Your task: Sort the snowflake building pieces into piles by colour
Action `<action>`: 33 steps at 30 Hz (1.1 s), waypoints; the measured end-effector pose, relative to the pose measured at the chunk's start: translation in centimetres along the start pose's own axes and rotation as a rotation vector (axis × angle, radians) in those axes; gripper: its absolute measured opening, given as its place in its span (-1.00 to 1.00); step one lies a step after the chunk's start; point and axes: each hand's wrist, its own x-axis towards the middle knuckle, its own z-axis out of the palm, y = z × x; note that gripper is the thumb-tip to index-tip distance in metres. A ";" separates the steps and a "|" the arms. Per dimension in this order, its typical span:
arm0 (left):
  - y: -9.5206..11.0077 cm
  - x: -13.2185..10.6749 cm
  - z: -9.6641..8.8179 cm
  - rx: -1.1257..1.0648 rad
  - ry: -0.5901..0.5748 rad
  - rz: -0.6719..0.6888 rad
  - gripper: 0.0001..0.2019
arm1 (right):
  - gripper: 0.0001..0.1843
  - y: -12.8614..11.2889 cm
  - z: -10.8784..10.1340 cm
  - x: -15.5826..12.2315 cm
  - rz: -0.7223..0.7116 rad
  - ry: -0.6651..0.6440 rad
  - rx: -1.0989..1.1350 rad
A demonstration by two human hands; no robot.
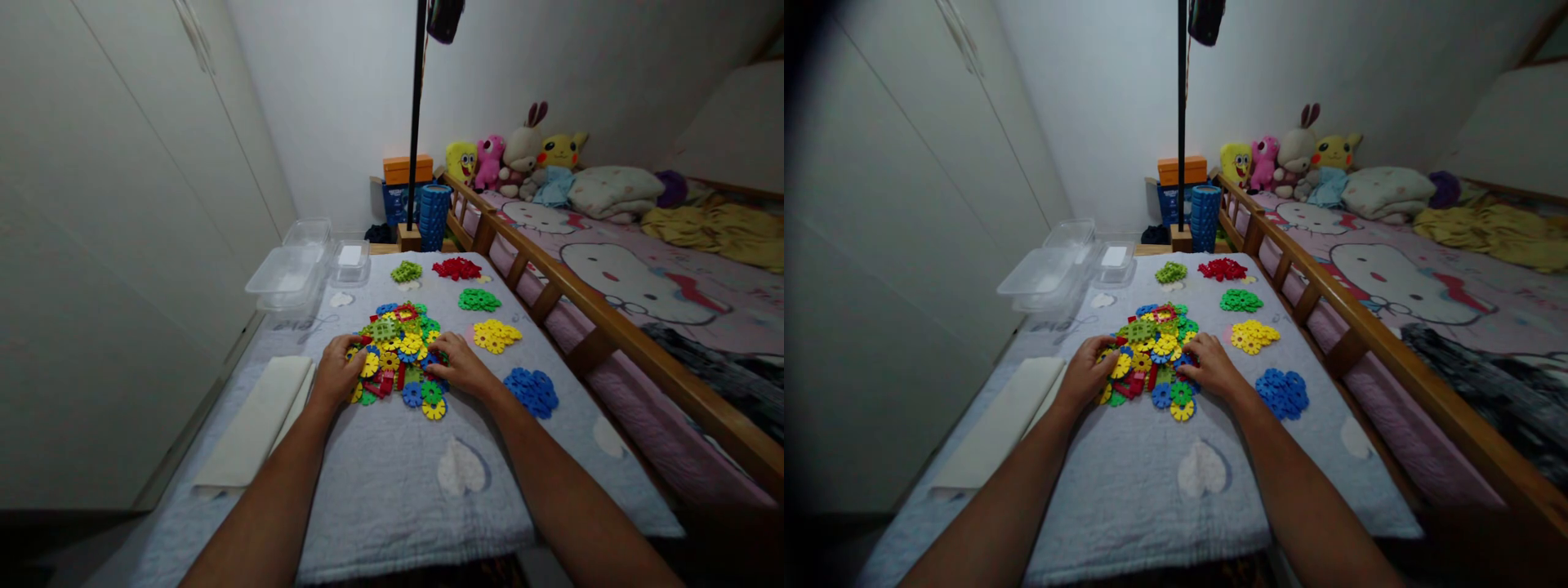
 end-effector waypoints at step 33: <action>-0.2 0.1 -0.1 0.021 -0.014 -0.003 -0.65 | -0.86 3.7 -7.8 -8.0 0.412 0.127 -0.242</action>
